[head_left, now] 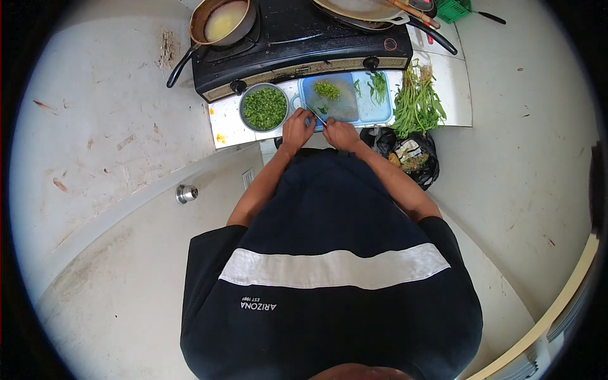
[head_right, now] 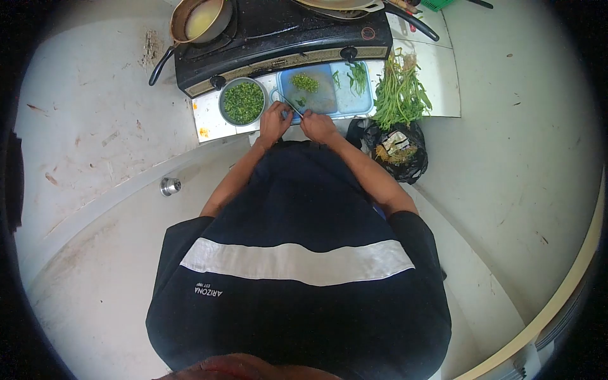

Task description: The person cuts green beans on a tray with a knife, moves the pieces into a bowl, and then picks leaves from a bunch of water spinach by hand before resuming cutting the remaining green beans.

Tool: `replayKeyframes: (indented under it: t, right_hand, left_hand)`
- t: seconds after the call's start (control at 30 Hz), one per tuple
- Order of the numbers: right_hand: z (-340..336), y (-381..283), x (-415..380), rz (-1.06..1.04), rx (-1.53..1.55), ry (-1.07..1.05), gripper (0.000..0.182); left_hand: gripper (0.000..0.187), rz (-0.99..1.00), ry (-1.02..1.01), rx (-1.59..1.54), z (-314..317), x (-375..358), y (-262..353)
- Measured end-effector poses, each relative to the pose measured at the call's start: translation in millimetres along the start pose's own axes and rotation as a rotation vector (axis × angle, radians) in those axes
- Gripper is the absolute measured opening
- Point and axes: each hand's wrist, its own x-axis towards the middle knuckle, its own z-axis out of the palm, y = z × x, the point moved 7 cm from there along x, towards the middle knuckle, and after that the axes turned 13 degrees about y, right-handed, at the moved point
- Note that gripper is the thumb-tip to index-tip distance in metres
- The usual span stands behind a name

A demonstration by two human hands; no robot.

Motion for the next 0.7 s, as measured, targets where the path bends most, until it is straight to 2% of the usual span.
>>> replayKeyframes:
  t: [0.27,0.33,0.5,0.7]
  right_hand:
    - [-2.4,7.3,-10.5,-0.026,-0.046,-0.003,0.036]
    - [-4.8,7.3,-11.7,-0.019,-0.036,-0.009,0.036]
    - [-6.8,3.9,-8.8,0.038,-0.043,-0.022,0.035]
    - [-8.9,0.1,-5.2,-0.005,-0.04,0.048,0.034]
  left_hand:
    - [0.009,-0.003,0.05,-0.045,0.1,2.1,-2.8]
    - [0.008,-0.075,0.031,-0.04,1.8,1.9,-5.0]
    - [0.008,-0.114,0.073,-0.067,8.7,1.3,-16.0]
    - [0.009,-0.142,0.069,-0.068,7.3,0.5,-13.7]
